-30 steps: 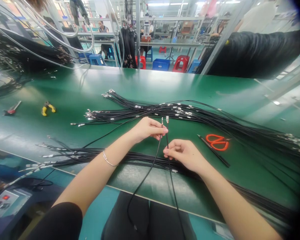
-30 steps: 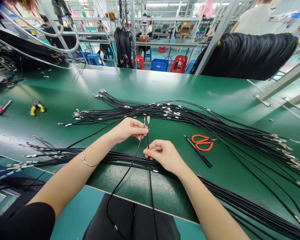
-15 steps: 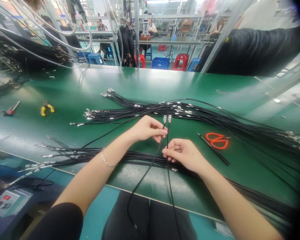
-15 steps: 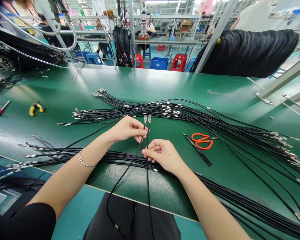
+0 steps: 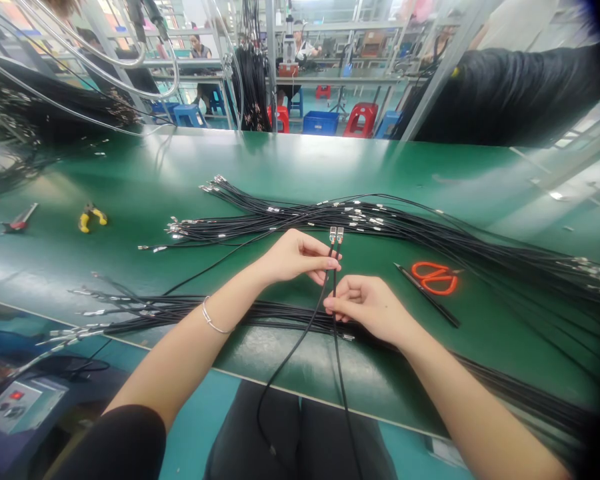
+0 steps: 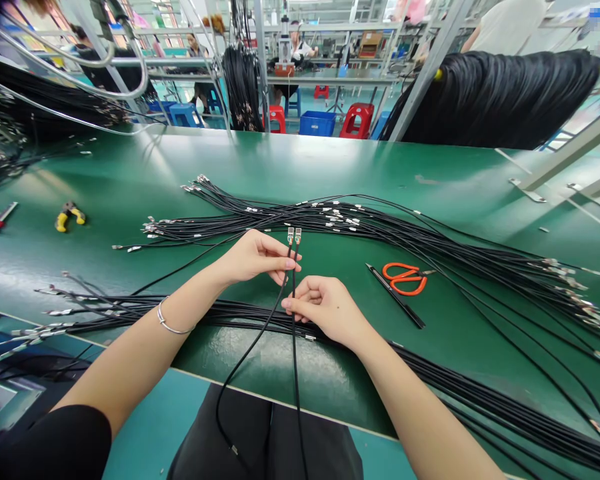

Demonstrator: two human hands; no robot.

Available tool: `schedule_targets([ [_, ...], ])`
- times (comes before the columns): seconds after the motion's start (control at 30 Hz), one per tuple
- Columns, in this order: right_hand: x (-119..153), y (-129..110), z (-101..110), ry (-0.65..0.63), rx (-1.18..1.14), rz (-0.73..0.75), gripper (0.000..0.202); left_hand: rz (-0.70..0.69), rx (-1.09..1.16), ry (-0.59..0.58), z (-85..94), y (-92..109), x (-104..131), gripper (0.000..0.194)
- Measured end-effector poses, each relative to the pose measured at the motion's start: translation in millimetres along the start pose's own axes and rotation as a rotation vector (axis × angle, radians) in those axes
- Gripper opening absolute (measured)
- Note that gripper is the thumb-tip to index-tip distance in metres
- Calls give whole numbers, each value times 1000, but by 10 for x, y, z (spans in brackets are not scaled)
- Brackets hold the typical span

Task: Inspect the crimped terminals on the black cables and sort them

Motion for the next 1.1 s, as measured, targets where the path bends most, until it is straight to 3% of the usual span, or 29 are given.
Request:
schedule_targets([
  [0.37,9,-47,22,-25,-39,-53,39,-1,27,-48,-50,8,27,30],
  [0.43,-15,-63,86,45,-96,-8,42,29,22,-102,-109,8,51,29],
  [0.57,-53,-105,254,345,-246,198,42,92,2,-221,-247,-3,121,27],
  [0.63,-49,-112,294,403,-278,239,44,106,6,-246,-295,-16,151,27],
  [0.83,-18,-122,278,376,-260,255,53,152,19,-293,-361,-63,195,29],
  [1.1,-11,-139,256,294,-308,128,54,183,85,-318,-392,-44,232,26],
])
Point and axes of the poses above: each hand's wrist, its own x-axis away from the middle knuckle, its own z-axis out of the back of the hand, y = z × x, the point moved 2 cm from there along -x, towards the middle knuckle, and after that the axes turned 10 degrees about y, right-handed, at the moved point
